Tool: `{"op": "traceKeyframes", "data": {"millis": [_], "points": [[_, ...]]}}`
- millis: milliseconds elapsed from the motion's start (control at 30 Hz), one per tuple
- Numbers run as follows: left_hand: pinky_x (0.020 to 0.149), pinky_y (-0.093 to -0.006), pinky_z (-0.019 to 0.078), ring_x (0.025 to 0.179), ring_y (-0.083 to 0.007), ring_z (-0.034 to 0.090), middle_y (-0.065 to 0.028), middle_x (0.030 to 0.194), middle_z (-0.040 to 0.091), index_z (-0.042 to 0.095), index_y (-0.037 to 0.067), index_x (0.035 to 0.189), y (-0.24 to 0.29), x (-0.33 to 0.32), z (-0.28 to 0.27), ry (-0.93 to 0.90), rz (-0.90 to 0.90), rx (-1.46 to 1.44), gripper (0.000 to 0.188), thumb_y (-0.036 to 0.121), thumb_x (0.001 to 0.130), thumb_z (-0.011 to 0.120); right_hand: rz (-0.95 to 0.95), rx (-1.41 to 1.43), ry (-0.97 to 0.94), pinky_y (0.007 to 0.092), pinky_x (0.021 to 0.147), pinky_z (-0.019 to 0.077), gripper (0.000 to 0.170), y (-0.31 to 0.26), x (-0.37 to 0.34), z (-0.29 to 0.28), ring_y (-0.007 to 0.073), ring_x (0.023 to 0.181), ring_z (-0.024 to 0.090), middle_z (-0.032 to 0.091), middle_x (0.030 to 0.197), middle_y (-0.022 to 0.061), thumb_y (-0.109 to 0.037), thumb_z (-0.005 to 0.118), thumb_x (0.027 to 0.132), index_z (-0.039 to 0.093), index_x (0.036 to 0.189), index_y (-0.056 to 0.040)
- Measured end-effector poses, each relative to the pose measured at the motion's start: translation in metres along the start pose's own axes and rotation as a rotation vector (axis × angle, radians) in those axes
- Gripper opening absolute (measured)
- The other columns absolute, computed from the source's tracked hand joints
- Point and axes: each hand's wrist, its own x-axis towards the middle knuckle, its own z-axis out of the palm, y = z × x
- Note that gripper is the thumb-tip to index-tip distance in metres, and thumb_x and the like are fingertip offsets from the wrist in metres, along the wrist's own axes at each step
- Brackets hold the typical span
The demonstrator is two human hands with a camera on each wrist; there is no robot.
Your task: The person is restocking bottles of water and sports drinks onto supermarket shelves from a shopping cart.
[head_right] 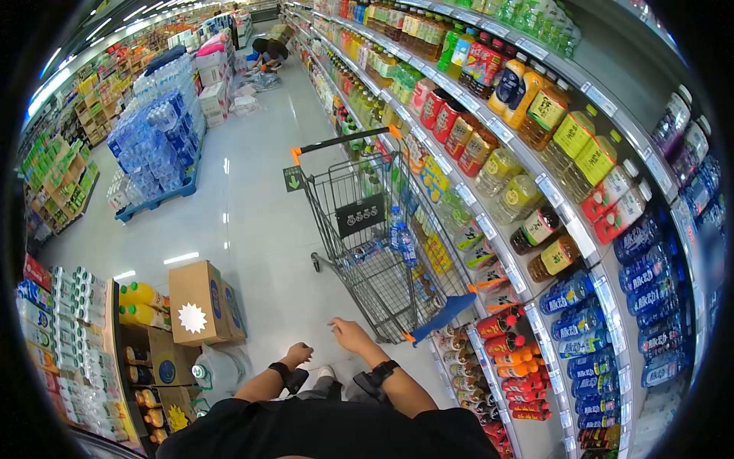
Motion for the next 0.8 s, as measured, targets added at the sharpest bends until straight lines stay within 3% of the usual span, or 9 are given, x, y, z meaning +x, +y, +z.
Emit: {"op": "traceKeyframes", "data": {"millis": [67,167,200,433,500,567,667,767,800], "points": [[0.059,-0.0307,0.0516,0.065,-0.0212,0.065,-0.0128,0.079,0.066,0.061,-0.003,0.094,0.017,0.006,-0.003,-0.123,-0.072,-0.147,0.035,0.027,0.076,0.054,0.019,0.22,0.112,0.0315,0.07,0.0497,0.023,0.002,0.016,-0.015,0.0219,0.079,0.064,0.065,0.084,0.0137,-0.014,0.044,0.088,0.054,0.107,-0.0043],[0.056,-0.0299,0.0516,0.066,-0.0207,0.065,-0.0123,0.084,0.066,0.058,-0.002,0.099,0.045,0.024,-0.005,-0.238,-0.057,-0.13,0.036,0.028,0.078,0.056,0.264,0.865,0.113,0.0285,0.069,0.0504,0.023,0.027,0.043,-0.044,0.0195,0.079,0.063,0.064,0.086,0.0134,-0.014,0.045,0.088,0.054,0.106,-0.0025],[0.057,-0.0297,0.0516,0.066,-0.0205,0.065,-0.0123,0.084,0.066,0.058,-0.002,0.099,0.056,0.031,-0.005,-0.272,-0.043,-0.121,0.037,0.028,0.078,0.056,0.271,0.773,0.211,0.0277,0.068,0.0509,0.023,0.038,0.053,-0.055,0.0212,0.078,0.063,0.063,0.089,0.0161,-0.014,0.046,0.088,0.053,0.106,-0.0002],[0.062,-0.0322,0.0518,0.067,-0.0202,0.065,-0.0134,0.082,0.065,0.06,-0.003,0.097,0.174,0.089,-0.038,-0.304,0.222,0.017,0.041,0.032,0.076,0.055,0.368,1.1,0.394,0.0311,0.067,0.0512,0.021,0.087,0.093,-0.145,0.0235,0.076,0.063,0.063,0.086,0.0166,-0.012,0.047,0.084,0.055,0.1,-0.0011],[0.059,-0.0304,0.0503,0.068,-0.0191,0.063,-0.0114,0.082,0.065,0.06,0.0,0.094,0.21,0.108,-0.05,-0.405,0.302,0.104,0.039,0.035,0.076,0.056,0.447,1.149,0.507,0.0324,0.068,0.0512,0.02,0.115,0.104,-0.153,0.0234,0.075,0.062,0.063,0.085,0.0158,-0.013,0.049,0.083,0.055,0.098,-0.0007],[0.056,-0.0272,0.0477,0.068,-0.0177,0.061,-0.0088,0.082,0.064,0.06,0.003,0.092,0.266,0.117,-0.069,-0.628,0.266,0.178,0.035,0.035,0.076,0.058,0.493,1.197,0.575,0.0331,0.068,0.051,0.02,0.153,0.119,-0.153,0.0234,0.073,0.062,0.062,0.082,0.0144,-0.014,0.051,0.082,0.055,0.096,-0.0005],[0.054,-0.0238,0.0451,0.067,-0.0138,0.059,-0.0058,0.08,0.063,0.06,0.006,0.091,0.322,0.131,-0.081,-0.717,0.322,0.09,0.029,0.032,0.078,0.056,0.507,1.304,0.571,0.033,0.064,0.0498,0.017,0.208,0.128,-0.137,0.0238,0.072,0.06,0.06,0.076,0.0105,-0.016,0.052,0.081,0.054,0.09,-0.0012],[0.052,-0.022,0.0423,0.062,-0.0101,0.055,-0.0035,0.075,0.061,0.06,0.008,0.09,0.349,0.149,-0.077,-0.804,0.138,-0.445,0.024,0.029,0.081,0.054,0.591,1.433,0.429,0.0331,0.063,0.0493,0.018,0.252,0.129,-0.121,0.0236,0.073,0.06,0.059,0.078,0.0107,-0.016,0.052,0.081,0.053,0.09,-0.0012],[0.051,-0.0204,0.0405,0.059,-0.008,0.053,-0.0015,0.072,0.059,0.06,0.008,0.088,0.357,0.154,-0.076,-0.799,0.037,-0.561,0.021,0.027,0.083,0.051,0.651,1.363,0.434,0.0331,0.062,0.0491,0.018,0.266,0.131,-0.116,0.0229,0.073,0.06,0.059,0.078,0.0108,-0.017,0.051,0.081,0.053,0.09,-0.0012]]}}
